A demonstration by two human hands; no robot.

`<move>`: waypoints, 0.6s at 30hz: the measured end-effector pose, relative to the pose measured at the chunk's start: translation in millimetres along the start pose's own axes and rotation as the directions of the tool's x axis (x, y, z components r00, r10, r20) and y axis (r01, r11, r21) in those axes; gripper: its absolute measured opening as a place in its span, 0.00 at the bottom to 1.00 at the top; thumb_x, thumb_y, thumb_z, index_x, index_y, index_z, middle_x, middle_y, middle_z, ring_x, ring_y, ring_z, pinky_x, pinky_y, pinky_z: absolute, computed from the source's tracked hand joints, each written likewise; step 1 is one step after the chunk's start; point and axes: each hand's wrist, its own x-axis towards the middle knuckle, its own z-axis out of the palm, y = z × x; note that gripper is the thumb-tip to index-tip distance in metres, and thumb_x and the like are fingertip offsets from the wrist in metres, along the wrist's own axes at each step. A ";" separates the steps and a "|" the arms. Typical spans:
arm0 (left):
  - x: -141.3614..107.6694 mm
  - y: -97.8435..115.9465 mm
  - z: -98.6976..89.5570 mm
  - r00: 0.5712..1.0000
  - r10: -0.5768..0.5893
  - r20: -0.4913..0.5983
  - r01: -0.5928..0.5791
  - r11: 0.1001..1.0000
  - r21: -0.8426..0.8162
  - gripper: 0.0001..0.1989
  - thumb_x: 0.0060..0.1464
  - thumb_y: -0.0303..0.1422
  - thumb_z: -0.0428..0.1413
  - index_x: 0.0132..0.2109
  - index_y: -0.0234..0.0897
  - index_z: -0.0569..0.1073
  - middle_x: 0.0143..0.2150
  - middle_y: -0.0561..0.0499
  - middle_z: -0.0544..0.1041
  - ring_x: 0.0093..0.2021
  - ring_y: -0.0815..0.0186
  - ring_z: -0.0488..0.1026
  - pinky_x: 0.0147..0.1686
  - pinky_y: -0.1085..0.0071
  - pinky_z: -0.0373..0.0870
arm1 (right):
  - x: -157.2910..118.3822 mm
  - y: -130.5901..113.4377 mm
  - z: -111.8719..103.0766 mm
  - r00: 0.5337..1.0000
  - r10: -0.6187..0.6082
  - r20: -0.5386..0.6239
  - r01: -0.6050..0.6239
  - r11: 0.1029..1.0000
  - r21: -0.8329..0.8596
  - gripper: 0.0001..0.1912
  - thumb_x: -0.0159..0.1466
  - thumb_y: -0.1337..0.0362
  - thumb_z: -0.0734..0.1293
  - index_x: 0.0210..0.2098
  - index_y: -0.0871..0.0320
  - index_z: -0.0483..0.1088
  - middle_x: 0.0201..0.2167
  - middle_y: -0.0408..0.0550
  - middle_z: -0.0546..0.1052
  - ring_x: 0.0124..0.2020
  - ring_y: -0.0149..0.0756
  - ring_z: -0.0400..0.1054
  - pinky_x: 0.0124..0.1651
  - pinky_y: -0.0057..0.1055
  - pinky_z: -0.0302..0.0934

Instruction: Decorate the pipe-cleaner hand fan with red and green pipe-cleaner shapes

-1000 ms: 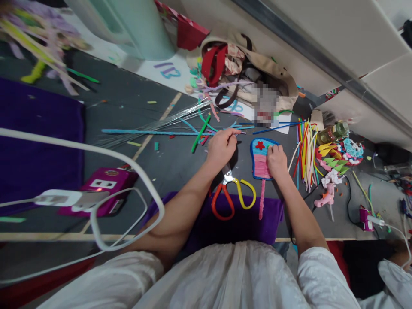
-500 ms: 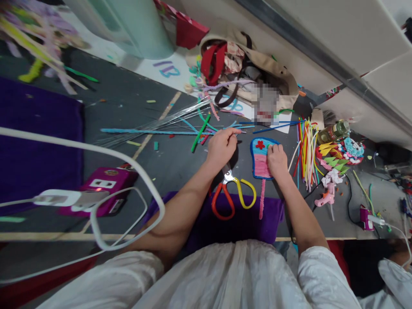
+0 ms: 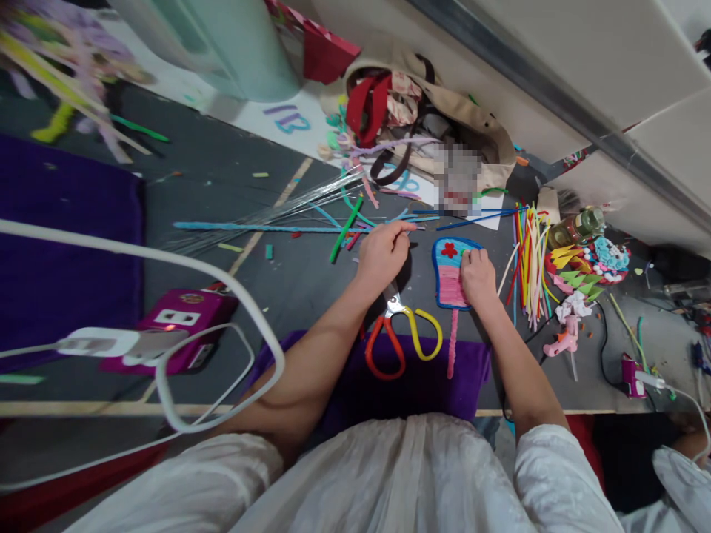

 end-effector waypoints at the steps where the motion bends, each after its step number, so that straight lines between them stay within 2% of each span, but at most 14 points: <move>1: 0.0 0.0 0.1 1.000 0.000 -0.002 0.000 1.000 -0.002 0.16 0.59 0.26 0.46 0.46 0.38 0.77 0.46 0.47 0.81 0.49 0.57 0.76 0.52 0.61 0.69 | 0.2 -0.2 0.1 1.000 0.002 -0.002 -0.002 1.000 0.002 0.18 0.69 0.72 0.54 0.54 0.67 0.67 0.44 0.62 0.70 0.46 0.47 0.58 0.40 0.35 0.57; 18: 0.0 -1.2 1.7 1.000 0.001 0.012 -0.001 1.000 0.014 0.16 0.59 0.26 0.46 0.46 0.39 0.77 0.46 0.48 0.81 0.49 0.57 0.75 0.52 0.62 0.68 | 2.2 -2.2 -3.2 1.000 -0.003 0.025 0.003 1.000 -0.013 0.18 0.69 0.73 0.54 0.53 0.70 0.68 0.43 0.64 0.71 0.46 0.48 0.59 0.41 0.37 0.60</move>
